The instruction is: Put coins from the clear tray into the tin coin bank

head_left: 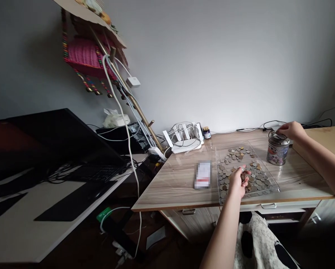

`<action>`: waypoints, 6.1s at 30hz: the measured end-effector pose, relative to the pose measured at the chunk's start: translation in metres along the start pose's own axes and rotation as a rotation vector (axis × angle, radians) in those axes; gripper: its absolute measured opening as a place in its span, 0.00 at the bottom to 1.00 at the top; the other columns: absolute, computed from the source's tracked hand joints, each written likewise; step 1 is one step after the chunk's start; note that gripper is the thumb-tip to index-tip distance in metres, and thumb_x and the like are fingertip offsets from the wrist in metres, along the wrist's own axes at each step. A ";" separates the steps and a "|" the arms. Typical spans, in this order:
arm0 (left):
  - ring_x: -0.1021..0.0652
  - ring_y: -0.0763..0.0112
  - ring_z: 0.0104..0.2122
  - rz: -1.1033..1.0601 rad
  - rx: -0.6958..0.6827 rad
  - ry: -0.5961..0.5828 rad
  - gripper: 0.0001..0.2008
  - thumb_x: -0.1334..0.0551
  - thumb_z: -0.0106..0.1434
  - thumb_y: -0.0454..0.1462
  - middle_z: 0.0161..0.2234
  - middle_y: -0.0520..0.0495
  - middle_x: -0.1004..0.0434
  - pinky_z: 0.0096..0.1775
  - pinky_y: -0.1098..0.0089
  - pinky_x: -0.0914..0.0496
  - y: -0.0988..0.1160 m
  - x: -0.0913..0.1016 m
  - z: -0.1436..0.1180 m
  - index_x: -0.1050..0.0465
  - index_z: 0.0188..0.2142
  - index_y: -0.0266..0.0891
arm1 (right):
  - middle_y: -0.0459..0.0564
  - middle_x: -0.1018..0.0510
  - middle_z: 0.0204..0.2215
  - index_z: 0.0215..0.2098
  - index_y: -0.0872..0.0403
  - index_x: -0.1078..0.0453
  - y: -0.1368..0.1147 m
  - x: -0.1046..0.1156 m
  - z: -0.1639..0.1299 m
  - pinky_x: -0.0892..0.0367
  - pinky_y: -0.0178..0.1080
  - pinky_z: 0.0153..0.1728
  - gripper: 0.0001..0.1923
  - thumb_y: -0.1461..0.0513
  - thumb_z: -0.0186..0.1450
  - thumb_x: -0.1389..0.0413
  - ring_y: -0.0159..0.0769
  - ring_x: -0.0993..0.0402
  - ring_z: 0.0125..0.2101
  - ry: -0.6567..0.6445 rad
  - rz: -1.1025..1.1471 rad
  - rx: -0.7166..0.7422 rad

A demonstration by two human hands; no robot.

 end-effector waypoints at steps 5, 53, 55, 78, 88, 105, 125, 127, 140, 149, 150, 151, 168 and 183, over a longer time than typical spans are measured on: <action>0.43 0.86 0.12 0.014 -0.097 -0.025 0.18 0.40 0.53 0.43 0.19 0.51 0.33 0.14 0.79 0.58 0.006 -0.001 0.000 0.30 0.39 0.31 | 0.54 0.24 0.28 0.32 0.53 0.24 0.015 -0.009 -0.003 0.42 0.37 0.22 0.13 0.57 0.50 0.45 0.41 0.31 0.29 0.009 -0.130 -0.042; 0.24 0.62 0.32 -0.250 0.070 -0.078 0.23 0.57 0.62 0.46 0.34 0.33 0.26 0.34 0.63 0.31 -0.001 -0.006 -0.004 0.35 0.41 0.29 | 0.51 0.25 0.35 0.36 0.52 0.28 -0.081 -0.027 -0.065 0.41 0.34 0.24 0.14 0.58 0.58 0.53 0.35 0.31 0.30 0.054 -0.203 0.433; 0.24 0.63 0.31 -0.282 0.080 -0.028 0.22 0.56 0.62 0.48 0.31 0.37 0.27 0.33 0.63 0.31 -0.003 -0.002 -0.002 0.36 0.39 0.33 | 0.49 0.25 0.32 0.33 0.51 0.27 -0.111 -0.053 -0.105 0.41 0.33 0.24 0.13 0.58 0.59 0.53 0.33 0.31 0.28 -0.137 -0.099 0.591; 0.28 0.69 0.30 -0.289 0.013 0.092 0.15 0.50 0.60 0.43 0.27 0.43 0.30 0.32 0.68 0.31 -0.004 0.011 0.006 0.32 0.26 0.35 | 0.46 0.32 0.17 0.25 0.59 0.28 -0.093 -0.129 -0.174 0.53 0.31 0.16 0.18 0.53 0.45 0.38 0.24 0.44 0.18 -0.719 1.245 -0.063; 0.24 0.67 0.33 -0.210 0.016 0.048 0.08 0.48 0.57 0.35 0.31 0.40 0.27 0.33 0.69 0.31 -0.001 0.005 0.003 0.32 0.31 0.34 | 0.50 0.25 0.24 0.26 0.55 0.27 -0.076 -0.077 -0.128 0.44 0.33 0.21 0.17 0.50 0.49 0.43 0.30 0.36 0.21 -0.307 0.856 0.170; 0.23 0.65 0.35 -0.048 -0.076 0.029 0.15 0.46 0.51 0.21 0.31 0.37 0.25 0.38 0.71 0.30 0.006 -0.001 -0.002 0.33 0.39 0.27 | 0.51 0.24 0.29 0.30 0.50 0.26 0.003 -0.001 -0.020 0.42 0.35 0.26 0.12 0.57 0.52 0.48 0.38 0.31 0.31 0.131 -0.245 -0.029; 0.23 0.69 0.30 -0.009 -0.089 -0.034 0.20 0.42 0.49 0.25 0.29 0.45 0.24 0.38 0.67 0.31 0.004 -0.005 -0.002 0.35 0.43 0.35 | 0.47 0.24 0.23 0.27 0.55 0.27 -0.125 -0.113 -0.130 0.38 0.30 0.24 0.08 0.61 0.53 0.47 0.30 0.30 0.23 -0.515 0.262 0.588; 0.23 0.68 0.31 -0.026 -0.084 -0.022 0.17 0.43 0.50 0.26 0.29 0.43 0.24 0.39 0.66 0.31 0.004 -0.004 -0.002 0.36 0.41 0.34 | 0.47 0.23 0.25 0.28 0.54 0.26 -0.117 -0.087 -0.108 0.38 0.31 0.25 0.09 0.59 0.54 0.47 0.31 0.30 0.25 -0.383 0.237 0.541; 0.23 0.66 0.35 -0.072 -0.072 0.002 0.22 0.47 0.49 0.21 0.31 0.40 0.24 0.39 0.67 0.31 0.003 0.000 -0.001 0.39 0.45 0.32 | 0.52 0.25 0.33 0.33 0.50 0.26 -0.022 -0.019 -0.007 0.41 0.35 0.25 0.13 0.61 0.50 0.47 0.39 0.31 0.31 0.006 -0.355 0.061; 0.22 0.66 0.33 -0.074 -0.077 -0.007 0.22 0.45 0.50 0.23 0.30 0.39 0.24 0.31 0.73 0.31 0.003 0.000 -0.003 0.40 0.46 0.31 | 0.54 0.25 0.33 0.31 0.51 0.26 -0.019 -0.017 -0.008 0.43 0.37 0.26 0.12 0.64 0.49 0.47 0.40 0.32 0.32 -0.077 -0.392 0.031; 0.22 0.67 0.32 -0.067 -0.079 -0.005 0.22 0.45 0.50 0.23 0.30 0.38 0.24 0.29 0.74 0.32 0.003 0.000 -0.003 0.40 0.46 0.31 | 0.53 0.25 0.33 0.31 0.51 0.26 -0.018 -0.018 -0.008 0.42 0.37 0.26 0.11 0.64 0.49 0.46 0.39 0.32 0.32 -0.086 -0.389 0.044; 0.23 0.68 0.30 -0.059 -0.082 0.000 0.21 0.45 0.51 0.23 0.30 0.38 0.24 0.27 0.75 0.33 0.003 0.000 -0.003 0.40 0.46 0.31 | 0.53 0.25 0.32 0.31 0.51 0.26 -0.018 -0.018 -0.009 0.42 0.37 0.26 0.11 0.63 0.50 0.46 0.39 0.32 0.31 -0.082 -0.385 0.056; 0.37 0.82 0.14 0.092 -0.106 0.021 0.26 0.41 0.49 0.33 0.21 0.51 0.30 0.16 0.80 0.52 0.006 -0.001 -0.004 0.40 0.50 0.39 | 0.47 0.25 0.19 0.21 0.56 0.28 -0.134 -0.131 -0.147 0.42 0.31 0.22 0.15 0.57 0.57 0.51 0.29 0.35 0.19 -0.644 0.226 0.637; 0.25 0.74 0.25 0.038 -0.058 -0.005 0.30 0.49 0.51 0.21 0.31 0.41 0.25 0.34 0.68 0.30 0.003 -0.003 -0.004 0.47 0.54 0.32 | 0.54 0.24 0.29 0.31 0.54 0.26 -0.033 -0.002 -0.016 0.43 0.35 0.23 0.14 0.57 0.55 0.51 0.39 0.30 0.29 0.051 -0.370 0.080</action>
Point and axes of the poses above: each hand's wrist, its own z-axis towards the middle knuckle, its own x-axis out of the back of the hand, y = z × x, the point moved 9 cm from there along z, towards the middle knuckle
